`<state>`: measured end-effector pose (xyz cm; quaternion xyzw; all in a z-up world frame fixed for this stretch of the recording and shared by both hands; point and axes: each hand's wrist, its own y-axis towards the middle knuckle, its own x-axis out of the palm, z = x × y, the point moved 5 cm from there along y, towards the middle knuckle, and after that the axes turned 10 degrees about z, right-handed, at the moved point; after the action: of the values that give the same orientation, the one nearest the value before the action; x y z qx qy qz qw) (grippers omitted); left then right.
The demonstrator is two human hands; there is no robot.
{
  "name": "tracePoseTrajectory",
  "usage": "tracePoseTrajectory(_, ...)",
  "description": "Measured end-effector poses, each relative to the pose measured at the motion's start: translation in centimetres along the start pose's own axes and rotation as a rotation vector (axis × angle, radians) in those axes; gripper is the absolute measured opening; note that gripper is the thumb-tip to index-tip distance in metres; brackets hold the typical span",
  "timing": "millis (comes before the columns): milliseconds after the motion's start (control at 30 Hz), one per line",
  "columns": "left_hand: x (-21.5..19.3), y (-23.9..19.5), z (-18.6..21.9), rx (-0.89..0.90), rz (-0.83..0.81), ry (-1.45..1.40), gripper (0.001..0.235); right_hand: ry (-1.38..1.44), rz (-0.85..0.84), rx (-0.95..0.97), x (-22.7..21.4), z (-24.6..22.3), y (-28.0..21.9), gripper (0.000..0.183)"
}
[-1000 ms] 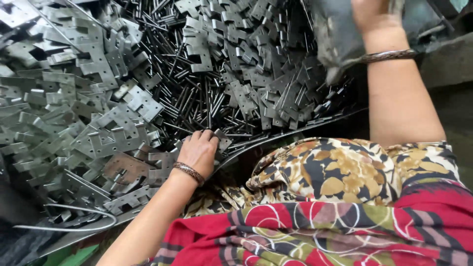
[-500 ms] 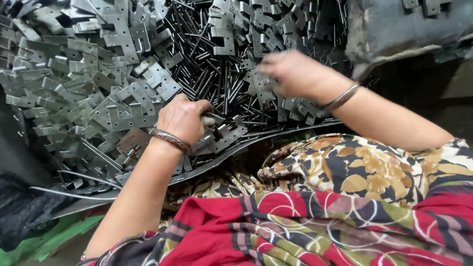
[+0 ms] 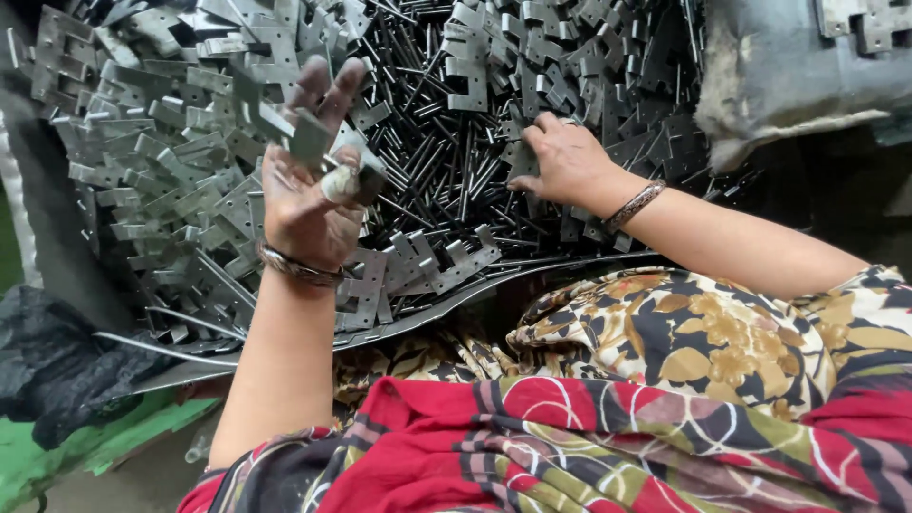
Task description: The person picks up metal hinges and pins from a large bin, inserting the pins into the hinges by hand. They then place the assembled hinges onto a padded surface next to the bin.
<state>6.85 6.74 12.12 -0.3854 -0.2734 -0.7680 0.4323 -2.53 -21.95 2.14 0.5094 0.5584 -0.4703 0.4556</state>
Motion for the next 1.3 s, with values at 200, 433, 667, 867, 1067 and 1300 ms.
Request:
tracePoseTrajectory(200,-2.2,0.6,-2.6,-0.008,0.073,0.580,0.062,0.094,0.023,0.054,-0.5,-0.6,0.2,0.076)
tracePoseTrajectory(433,-6.4,-1.6,-9.5,0.086,-0.520,2.171,0.027,0.344,0.206,0.034,-1.8,1.5,-0.5,0.043)
tracePoseTrajectory(667,-6.3,-1.9,-10.1,0.398,-0.742,2.174,0.015,1.174,0.105,0.378,-7.6,3.6,-0.1,0.026)
tracePoseTrajectory(867,-7.9,0.2,-10.0,0.287,0.084,1.182,0.015,1.877,0.163,0.664,-5.9,4.7,-0.5,0.003)
tracePoseTrajectory(1067,-5.9,-2.4,-14.4,-0.522,0.500,-0.219,0.031,1.515,0.116,0.667,-6.8,-0.6,0.4,0.042)
tracePoseTrajectory(1300,-2.9,-4.8,-19.3,-0.582,0.636,-0.280,0.043,0.684,0.134,-0.303,-7.4,-8.6,-0.7,0.092)
